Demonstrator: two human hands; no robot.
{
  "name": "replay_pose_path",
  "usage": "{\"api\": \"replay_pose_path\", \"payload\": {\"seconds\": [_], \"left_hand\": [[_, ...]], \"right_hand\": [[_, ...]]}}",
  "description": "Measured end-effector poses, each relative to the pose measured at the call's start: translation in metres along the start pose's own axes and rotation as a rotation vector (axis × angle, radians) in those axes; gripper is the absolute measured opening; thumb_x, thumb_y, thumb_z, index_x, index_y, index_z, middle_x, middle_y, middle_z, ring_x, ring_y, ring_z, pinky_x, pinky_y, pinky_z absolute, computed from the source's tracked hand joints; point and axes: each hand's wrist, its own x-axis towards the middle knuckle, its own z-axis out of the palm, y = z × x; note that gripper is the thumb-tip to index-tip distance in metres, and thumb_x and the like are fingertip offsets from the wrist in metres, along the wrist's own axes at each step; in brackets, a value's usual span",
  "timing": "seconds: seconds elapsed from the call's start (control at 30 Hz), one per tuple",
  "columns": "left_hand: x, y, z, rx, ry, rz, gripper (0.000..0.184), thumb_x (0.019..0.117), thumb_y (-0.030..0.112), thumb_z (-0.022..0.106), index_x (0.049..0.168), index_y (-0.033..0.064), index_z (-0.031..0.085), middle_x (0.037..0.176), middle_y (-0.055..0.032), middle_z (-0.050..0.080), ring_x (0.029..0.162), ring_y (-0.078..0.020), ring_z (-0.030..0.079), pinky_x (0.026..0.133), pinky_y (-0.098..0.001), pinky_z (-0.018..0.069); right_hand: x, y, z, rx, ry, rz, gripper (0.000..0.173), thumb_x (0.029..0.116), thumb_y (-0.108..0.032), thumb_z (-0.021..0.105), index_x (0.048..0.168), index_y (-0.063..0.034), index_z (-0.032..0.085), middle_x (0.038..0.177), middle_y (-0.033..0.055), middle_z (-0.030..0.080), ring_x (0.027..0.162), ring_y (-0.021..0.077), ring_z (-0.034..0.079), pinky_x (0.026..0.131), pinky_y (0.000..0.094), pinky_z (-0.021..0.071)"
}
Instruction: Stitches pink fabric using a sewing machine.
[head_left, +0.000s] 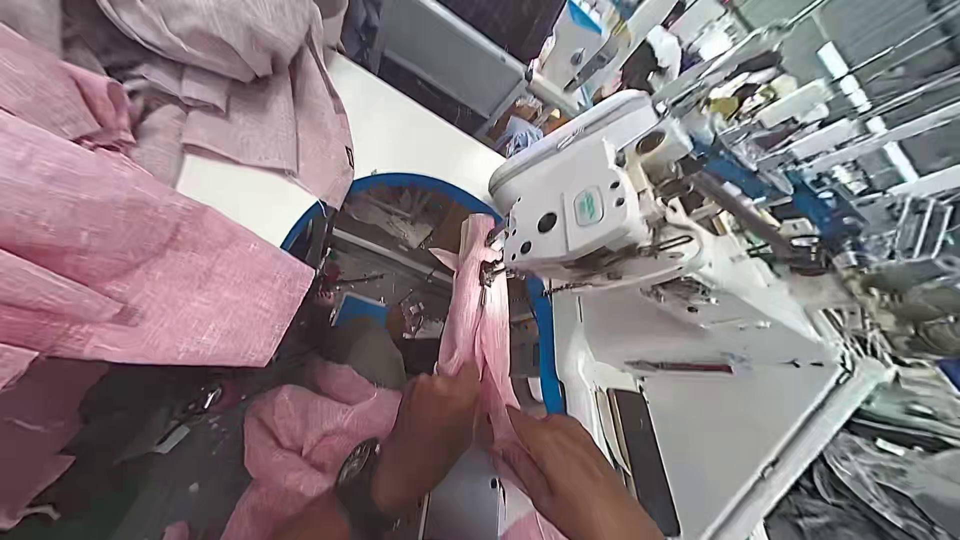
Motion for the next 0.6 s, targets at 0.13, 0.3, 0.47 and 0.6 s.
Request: {"api": "replay_pose_path", "payload": {"seconds": [0.13, 0.3, 0.47, 0.6], "left_hand": [[-0.027, 0.008, -0.019, -0.023, -0.087, 0.033, 0.027, 0.0927, 0.024, 0.059, 0.073, 0.0060, 0.061, 0.047, -0.0033, 0.045, 0.039, -0.0193, 0.051, 0.037, -0.0339, 0.0391], [-0.027, 0.000, -0.006, -0.096, 0.023, 0.188, 0.031, 0.1000, 0.021, 0.053, 0.074, 0.0056, 0.061, 0.059, -0.0044, 0.052, 0.051, -0.0186, 0.057, 0.045, -0.0319, 0.0448], [-0.024, 0.006, -0.011, -0.028, -0.015, 0.055, 0.032, 0.0996, 0.025, 0.051, 0.075, 0.0058, 0.060, 0.048, -0.0033, 0.045, 0.040, -0.0191, 0.051, 0.040, -0.0341, 0.0397], [-0.040, 0.008, -0.013, -0.036, -0.033, -0.008, 0.031, 0.0983, 0.027, 0.051, 0.076, 0.0064, 0.058, 0.046, -0.0019, 0.042, 0.038, -0.0171, 0.047, 0.038, -0.0321, 0.0369]], "right_hand": [[-0.004, 0.015, 0.000, -0.004, -0.050, -0.023, 0.022, 0.0929, -0.019, 0.065, 0.088, 0.0019, 0.070, 0.066, 0.0176, 0.065, 0.067, 0.0397, 0.069, 0.061, 0.0573, 0.0517], [0.008, 0.021, -0.003, 0.073, -0.140, -0.102, 0.026, 0.0976, -0.021, 0.060, 0.087, 0.0021, 0.066, 0.066, 0.0164, 0.062, 0.068, 0.0368, 0.067, 0.065, 0.0556, 0.0491], [0.013, 0.036, -0.005, 0.125, -0.232, -0.122, 0.034, 0.1001, -0.024, 0.057, 0.081, 0.0040, 0.062, 0.067, 0.0169, 0.058, 0.069, 0.0346, 0.061, 0.068, 0.0537, 0.0453], [0.013, 0.032, 0.000, 0.137, -0.279, -0.117, 0.031, 0.1026, -0.020, 0.055, 0.112, 0.0084, 0.063, 0.078, 0.0221, 0.064, 0.079, 0.0408, 0.067, 0.077, 0.0580, 0.0490]]}}
